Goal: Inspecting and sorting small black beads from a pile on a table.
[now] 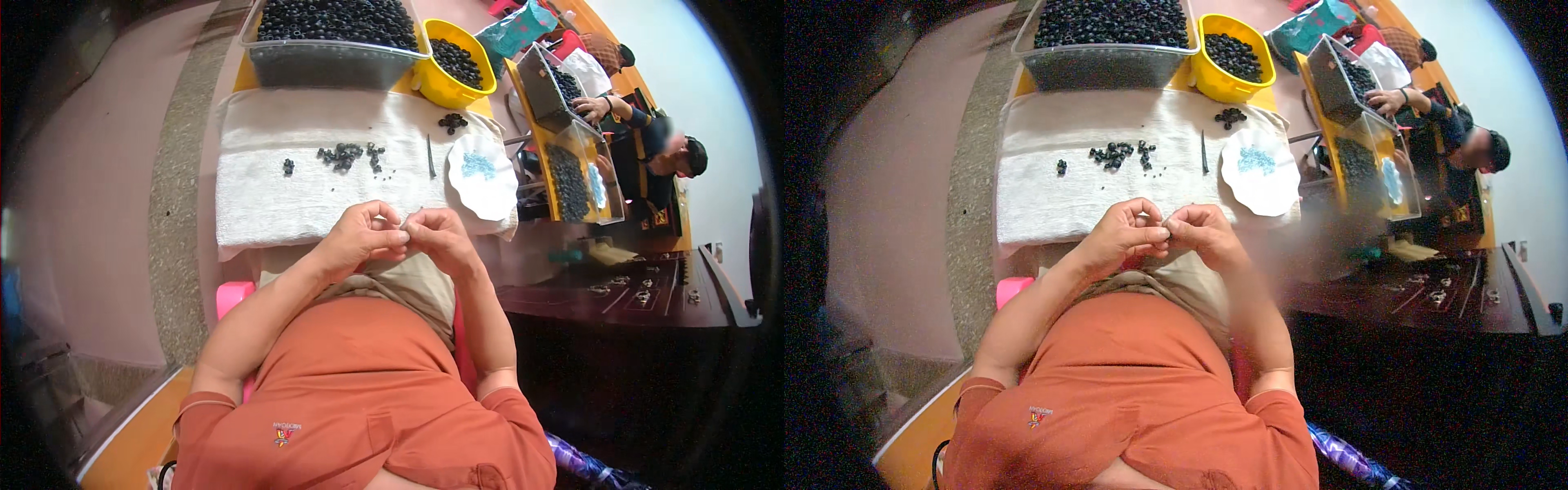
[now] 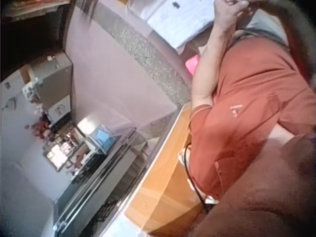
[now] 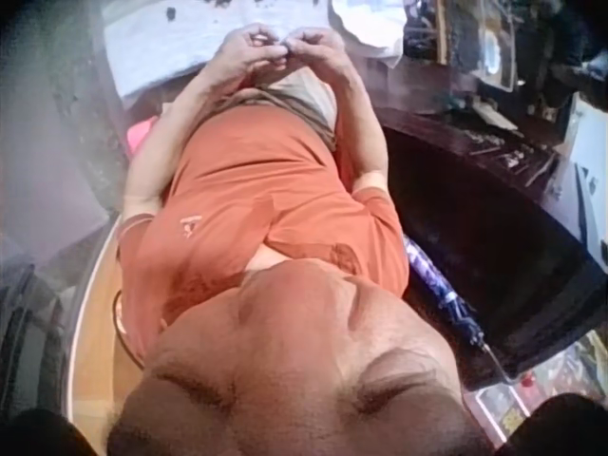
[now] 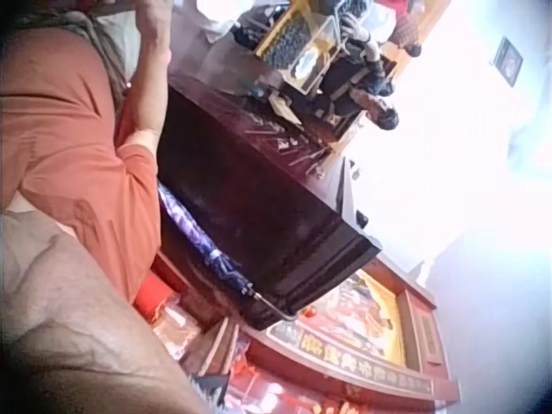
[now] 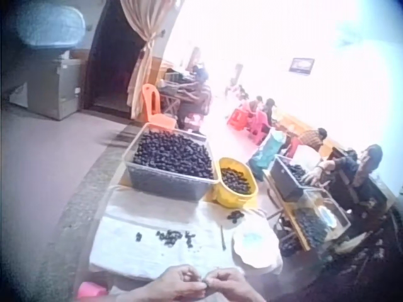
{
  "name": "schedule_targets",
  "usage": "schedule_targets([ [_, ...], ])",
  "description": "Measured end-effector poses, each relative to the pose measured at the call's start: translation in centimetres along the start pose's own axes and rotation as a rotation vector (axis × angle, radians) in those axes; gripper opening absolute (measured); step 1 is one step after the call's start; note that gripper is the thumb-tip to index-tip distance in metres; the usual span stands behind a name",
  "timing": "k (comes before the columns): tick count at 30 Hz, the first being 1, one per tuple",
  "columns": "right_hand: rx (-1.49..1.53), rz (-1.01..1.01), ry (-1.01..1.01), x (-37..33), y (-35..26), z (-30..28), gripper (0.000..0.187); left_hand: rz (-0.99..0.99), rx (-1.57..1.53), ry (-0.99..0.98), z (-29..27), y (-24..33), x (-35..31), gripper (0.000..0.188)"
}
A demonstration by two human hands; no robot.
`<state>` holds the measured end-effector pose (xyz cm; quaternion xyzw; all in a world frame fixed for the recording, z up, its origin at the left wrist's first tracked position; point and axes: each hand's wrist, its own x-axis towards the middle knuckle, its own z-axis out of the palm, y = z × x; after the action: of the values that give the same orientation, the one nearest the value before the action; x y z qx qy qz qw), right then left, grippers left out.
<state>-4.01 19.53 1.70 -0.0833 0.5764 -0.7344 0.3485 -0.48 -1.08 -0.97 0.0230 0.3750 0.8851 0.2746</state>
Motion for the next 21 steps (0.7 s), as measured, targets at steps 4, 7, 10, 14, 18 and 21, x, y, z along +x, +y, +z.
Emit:
schedule_targets([
  [4,-0.123,-0.075,0.041,-0.2,0.6,0.4,0.019,-0.011,-0.054,0.021,0.1,0.3,-0.1,0.015],
  [7,-0.438,-0.387,0.127,-0.1,1.7,1.3,0.015,0.004,-0.084,0.036,0.2,0.4,-0.1,0.013],
  [10,-0.376,-0.646,0.205,0.3,3.3,2.6,0.019,0.063,-0.106,0.082,0.1,0.2,0.0,0.012],
  [14,-0.739,-0.732,0.266,0.9,3.1,2.3,0.027,0.148,-0.11,0.115,-0.4,0.2,0.1,0.012],
  [18,-0.828,-0.739,0.29,1.5,2.3,2.7,0.025,0.16,-0.093,0.124,-0.4,0.6,0.0,0.012],
  [21,-0.89,-0.761,0.281,2.0,1.8,2.7,0.022,0.157,-0.094,0.132,-0.4,0.9,0.0,0.011],
])
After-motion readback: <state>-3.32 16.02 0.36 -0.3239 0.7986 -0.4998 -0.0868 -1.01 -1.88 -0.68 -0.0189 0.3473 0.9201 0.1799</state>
